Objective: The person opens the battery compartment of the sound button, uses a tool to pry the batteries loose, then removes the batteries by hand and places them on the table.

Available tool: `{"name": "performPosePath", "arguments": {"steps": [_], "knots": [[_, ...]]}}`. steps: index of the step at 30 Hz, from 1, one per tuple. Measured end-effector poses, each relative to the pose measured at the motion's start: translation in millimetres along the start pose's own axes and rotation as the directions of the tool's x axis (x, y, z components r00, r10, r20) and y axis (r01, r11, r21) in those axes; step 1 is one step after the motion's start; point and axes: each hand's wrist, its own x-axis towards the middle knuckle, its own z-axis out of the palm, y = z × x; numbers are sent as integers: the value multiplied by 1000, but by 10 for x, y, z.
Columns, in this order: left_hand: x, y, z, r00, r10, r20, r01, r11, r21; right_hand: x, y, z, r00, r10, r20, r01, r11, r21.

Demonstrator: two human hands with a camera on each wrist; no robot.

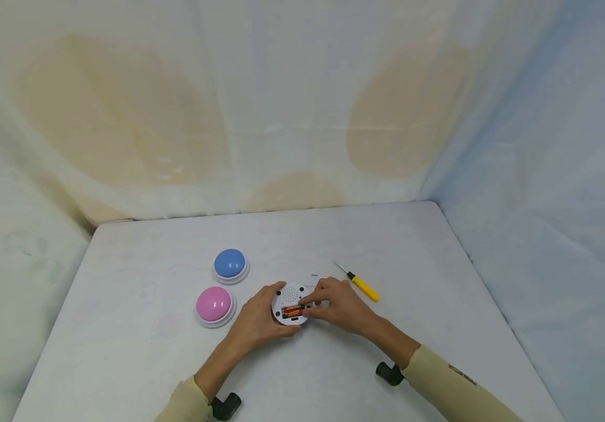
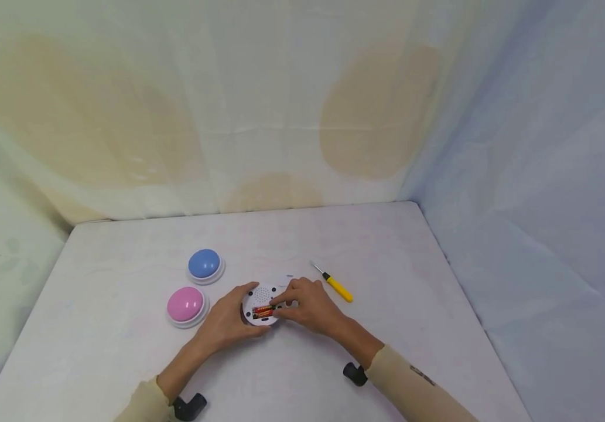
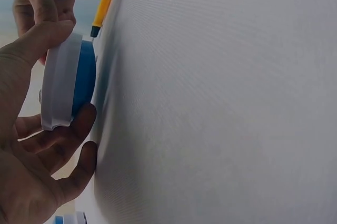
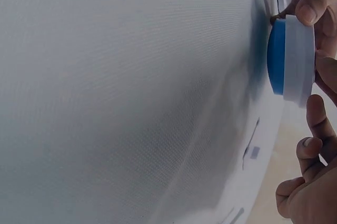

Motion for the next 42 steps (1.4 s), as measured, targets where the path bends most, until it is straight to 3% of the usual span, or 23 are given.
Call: {"name": "performPosePath", "arguments": {"steps": [5,16,23,33,42], "knots": [[0,-2,14,1000,-7,3,7,1000,25,14,21,34,1000,-23,8,24,996,-84],[7,5,9,1000,-13,15,12,999,29,12,10,27,985,-169,-31,163,975,-154],[8,-4,15,1000,-14,17,13,1000,27,24,15,52,952,-306,-16,291,920,-264],[6,-2,20,1000,-25,12,24,999,31,24,63,50,959,-281,-27,266,932,-247],[-4,9,16,1000,-28,14,28,999,28,12,94,31,965,-260,12,258,946,-196]]}}
